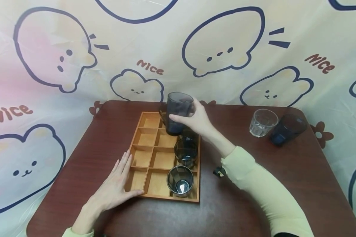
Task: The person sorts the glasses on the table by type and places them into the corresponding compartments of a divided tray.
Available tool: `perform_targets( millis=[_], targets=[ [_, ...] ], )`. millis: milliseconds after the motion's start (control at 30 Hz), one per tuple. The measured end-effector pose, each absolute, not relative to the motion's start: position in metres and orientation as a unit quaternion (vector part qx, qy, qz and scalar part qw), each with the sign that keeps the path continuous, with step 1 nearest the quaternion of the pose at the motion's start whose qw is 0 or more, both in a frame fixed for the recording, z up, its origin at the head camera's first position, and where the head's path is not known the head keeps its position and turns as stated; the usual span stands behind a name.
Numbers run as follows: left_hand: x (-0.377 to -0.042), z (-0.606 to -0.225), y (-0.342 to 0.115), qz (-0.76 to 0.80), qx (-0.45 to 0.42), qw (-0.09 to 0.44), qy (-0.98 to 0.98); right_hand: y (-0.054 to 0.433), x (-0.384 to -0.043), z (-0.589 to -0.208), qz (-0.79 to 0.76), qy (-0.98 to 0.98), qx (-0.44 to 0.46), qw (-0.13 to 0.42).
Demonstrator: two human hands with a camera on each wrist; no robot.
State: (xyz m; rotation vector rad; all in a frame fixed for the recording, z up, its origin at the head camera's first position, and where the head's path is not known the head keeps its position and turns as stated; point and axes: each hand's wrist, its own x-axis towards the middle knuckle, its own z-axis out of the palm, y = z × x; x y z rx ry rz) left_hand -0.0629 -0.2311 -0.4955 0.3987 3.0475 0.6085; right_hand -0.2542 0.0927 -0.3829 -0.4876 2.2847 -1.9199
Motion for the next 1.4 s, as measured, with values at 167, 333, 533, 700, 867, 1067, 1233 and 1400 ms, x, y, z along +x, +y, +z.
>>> perform_targets(
  millis=[167, 333, 533, 700, 867, 1067, 1233, 1400],
  targets=[
    [-0.064, -0.496, -0.232, 0.203, 0.127, 0.011, 0.971, 0.075, -0.260, -0.392, -0.612, 0.769, -0.167, 0.077],
    [-0.064, -0.496, -0.231, 0.205, 0.120, 0.016, 0.971, 0.061, -0.261, -0.400, -0.559, 0.802, -0.197, 0.069],
    [-0.063, -0.495, -0.230, 0.197, 0.119, 0.012, 0.973, 0.051, -0.259, -0.412, -0.525, 0.816, -0.238, 0.032],
    [-0.063, -0.496, -0.231, 0.189, 0.129, -0.003, 0.973, 0.048, -0.258, -0.419, -0.501, 0.817, -0.286, 0.011],
    [-0.064, -0.496, -0.231, 0.186, 0.132, -0.009, 0.974, 0.046, -0.258, -0.424, -0.451, 0.835, -0.314, -0.007],
    [-0.063, -0.495, -0.230, 0.187, 0.127, -0.003, 0.974, 0.043, -0.253, -0.426, -0.332, 0.878, -0.343, -0.033],
    [-0.063, -0.495, -0.229, 0.184, 0.124, -0.002, 0.975, 0.041, -0.252, -0.425, -0.297, 0.884, -0.358, -0.049],
    [-0.063, -0.495, -0.229, 0.185, 0.124, -0.001, 0.975, 0.038, -0.254, -0.427, -0.253, 0.884, -0.381, -0.092]
  ],
)
